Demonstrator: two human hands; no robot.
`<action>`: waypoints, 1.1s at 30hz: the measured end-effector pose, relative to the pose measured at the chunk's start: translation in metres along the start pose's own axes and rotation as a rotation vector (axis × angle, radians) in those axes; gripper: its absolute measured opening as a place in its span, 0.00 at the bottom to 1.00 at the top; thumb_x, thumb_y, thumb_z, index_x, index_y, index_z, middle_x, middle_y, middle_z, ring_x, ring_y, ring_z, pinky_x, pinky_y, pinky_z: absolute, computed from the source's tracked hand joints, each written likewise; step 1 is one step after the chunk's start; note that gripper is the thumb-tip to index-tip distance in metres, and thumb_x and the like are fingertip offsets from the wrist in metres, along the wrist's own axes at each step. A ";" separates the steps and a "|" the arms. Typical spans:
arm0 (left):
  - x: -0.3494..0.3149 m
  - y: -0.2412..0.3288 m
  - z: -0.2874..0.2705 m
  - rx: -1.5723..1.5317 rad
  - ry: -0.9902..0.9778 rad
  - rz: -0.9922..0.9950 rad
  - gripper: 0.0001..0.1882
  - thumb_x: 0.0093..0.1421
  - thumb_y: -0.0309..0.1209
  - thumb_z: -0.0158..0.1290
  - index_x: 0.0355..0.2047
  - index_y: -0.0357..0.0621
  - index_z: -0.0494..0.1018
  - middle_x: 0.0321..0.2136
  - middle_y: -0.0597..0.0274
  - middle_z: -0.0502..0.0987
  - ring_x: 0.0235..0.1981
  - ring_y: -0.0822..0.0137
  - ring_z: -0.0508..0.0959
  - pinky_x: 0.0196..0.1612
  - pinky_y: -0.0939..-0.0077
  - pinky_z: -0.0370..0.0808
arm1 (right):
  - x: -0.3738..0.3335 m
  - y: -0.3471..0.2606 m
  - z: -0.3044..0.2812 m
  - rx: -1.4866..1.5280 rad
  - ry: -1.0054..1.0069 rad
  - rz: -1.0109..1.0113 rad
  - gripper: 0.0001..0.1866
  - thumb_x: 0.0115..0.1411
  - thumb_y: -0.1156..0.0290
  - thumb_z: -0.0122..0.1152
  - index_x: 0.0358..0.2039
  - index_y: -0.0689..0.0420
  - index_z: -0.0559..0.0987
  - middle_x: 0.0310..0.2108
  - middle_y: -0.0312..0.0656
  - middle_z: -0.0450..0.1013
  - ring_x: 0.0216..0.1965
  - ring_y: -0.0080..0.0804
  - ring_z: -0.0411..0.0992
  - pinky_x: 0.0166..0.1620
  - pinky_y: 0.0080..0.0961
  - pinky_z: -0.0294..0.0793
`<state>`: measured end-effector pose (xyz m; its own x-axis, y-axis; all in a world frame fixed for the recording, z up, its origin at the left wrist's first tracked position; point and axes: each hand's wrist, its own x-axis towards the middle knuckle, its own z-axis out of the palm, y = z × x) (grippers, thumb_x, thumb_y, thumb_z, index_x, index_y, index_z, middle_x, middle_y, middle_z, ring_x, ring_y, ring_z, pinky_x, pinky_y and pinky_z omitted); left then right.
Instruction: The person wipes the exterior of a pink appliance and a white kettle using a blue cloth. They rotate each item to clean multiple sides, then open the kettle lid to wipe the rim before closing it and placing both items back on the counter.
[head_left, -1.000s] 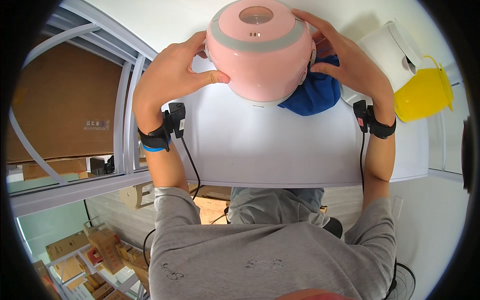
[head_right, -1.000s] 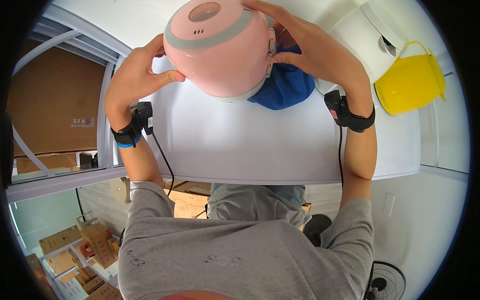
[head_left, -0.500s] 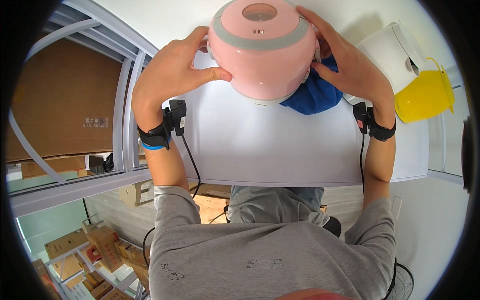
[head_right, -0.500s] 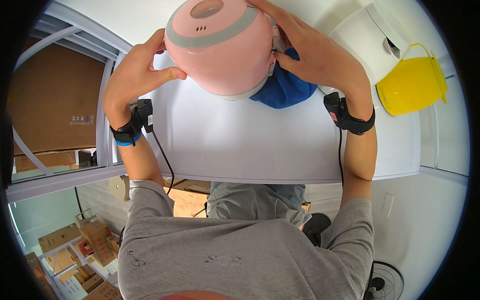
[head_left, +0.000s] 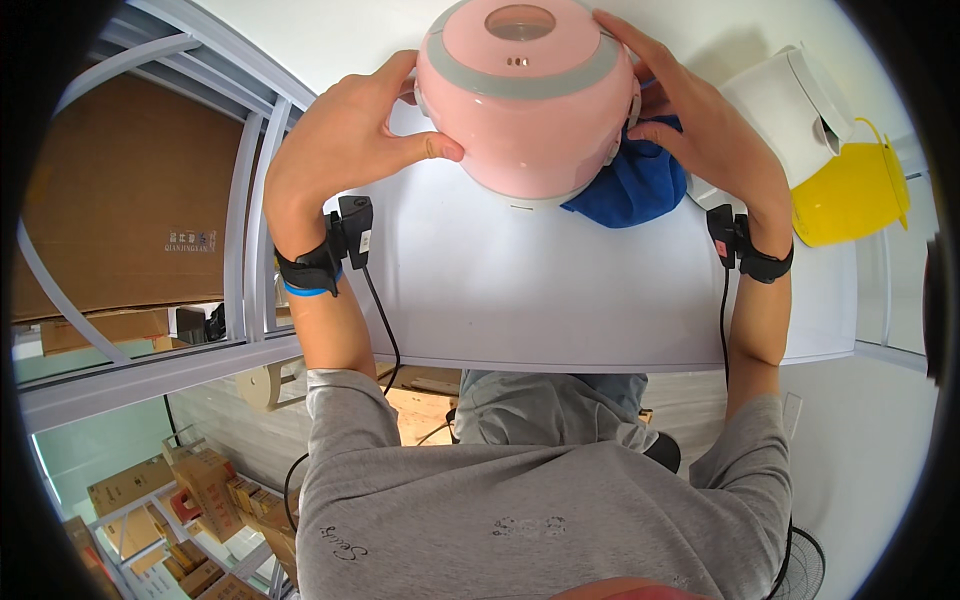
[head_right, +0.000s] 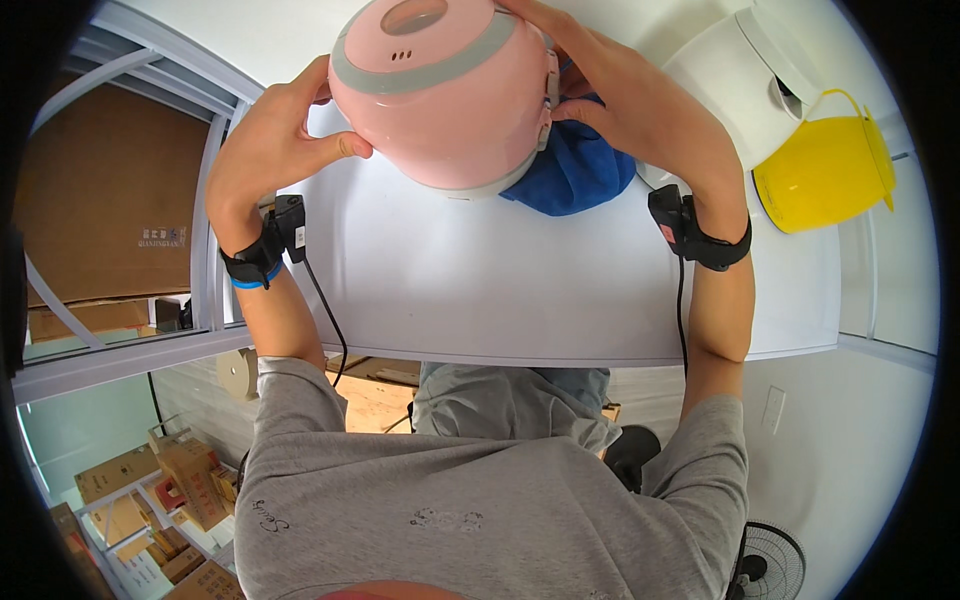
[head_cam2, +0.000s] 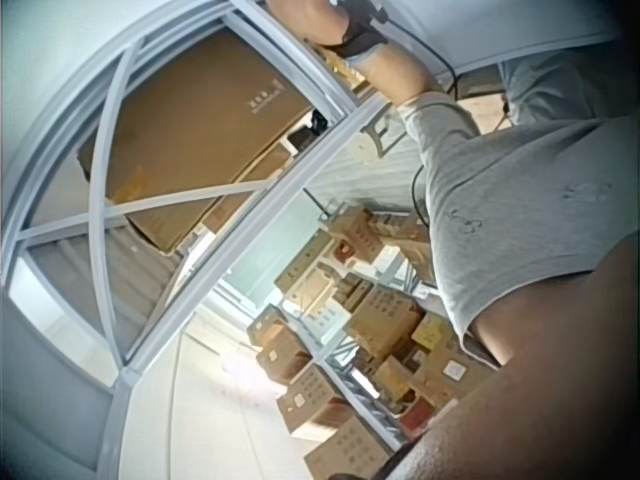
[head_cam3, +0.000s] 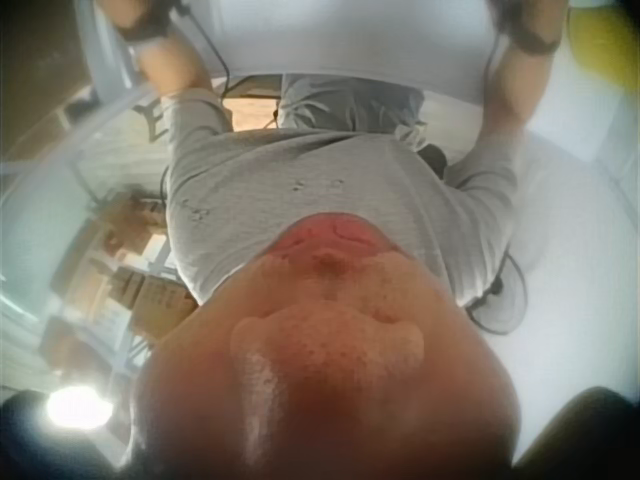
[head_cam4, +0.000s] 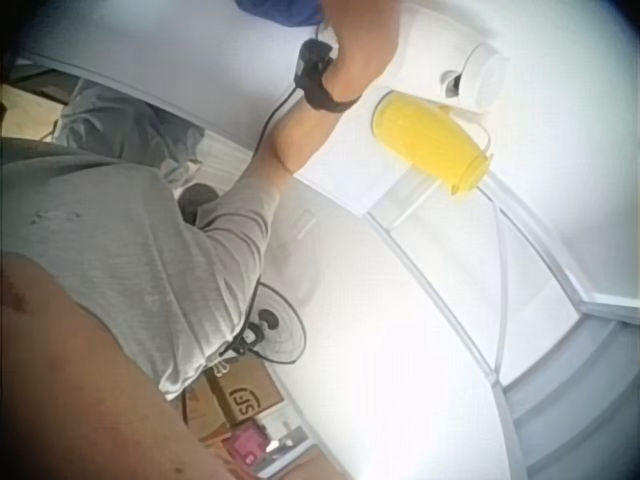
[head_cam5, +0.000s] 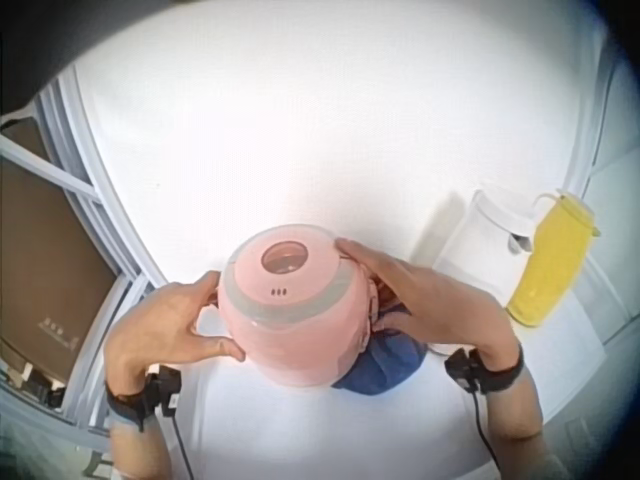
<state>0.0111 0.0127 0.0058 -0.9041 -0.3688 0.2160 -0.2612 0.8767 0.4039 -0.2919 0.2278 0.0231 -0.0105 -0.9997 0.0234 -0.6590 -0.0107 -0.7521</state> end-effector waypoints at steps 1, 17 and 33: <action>0.000 0.001 -0.001 -0.013 -0.005 -0.009 0.47 0.54 0.61 0.78 0.60 0.37 0.78 0.40 0.53 0.87 0.44 0.51 0.83 0.54 0.56 0.81 | 0.002 0.005 -0.001 0.003 0.004 0.005 0.57 0.62 0.89 0.68 0.87 0.55 0.51 0.65 0.56 0.78 0.56 0.45 0.84 0.62 0.35 0.84; 0.009 -0.006 0.004 -0.066 0.014 0.054 0.53 0.48 0.64 0.80 0.62 0.34 0.79 0.45 0.40 0.90 0.49 0.40 0.89 0.59 0.52 0.84 | 0.005 0.061 0.004 -0.098 0.187 -0.242 0.62 0.50 0.94 0.68 0.83 0.33 0.68 0.48 0.45 0.83 0.46 0.41 0.83 0.52 0.38 0.92; -0.002 0.010 0.006 0.103 0.008 -0.100 0.54 0.51 0.72 0.75 0.60 0.40 0.73 0.43 0.50 0.85 0.45 0.50 0.85 0.50 0.54 0.82 | 0.003 0.011 -0.001 -0.036 0.007 -0.040 0.57 0.66 0.80 0.69 0.88 0.58 0.45 0.75 0.60 0.68 0.71 0.51 0.73 0.75 0.41 0.72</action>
<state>0.0083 0.0237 0.0035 -0.8692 -0.4580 0.1864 -0.3837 0.8624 0.3301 -0.2998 0.2251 0.0153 0.0113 -0.9982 0.0581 -0.6854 -0.0500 -0.7265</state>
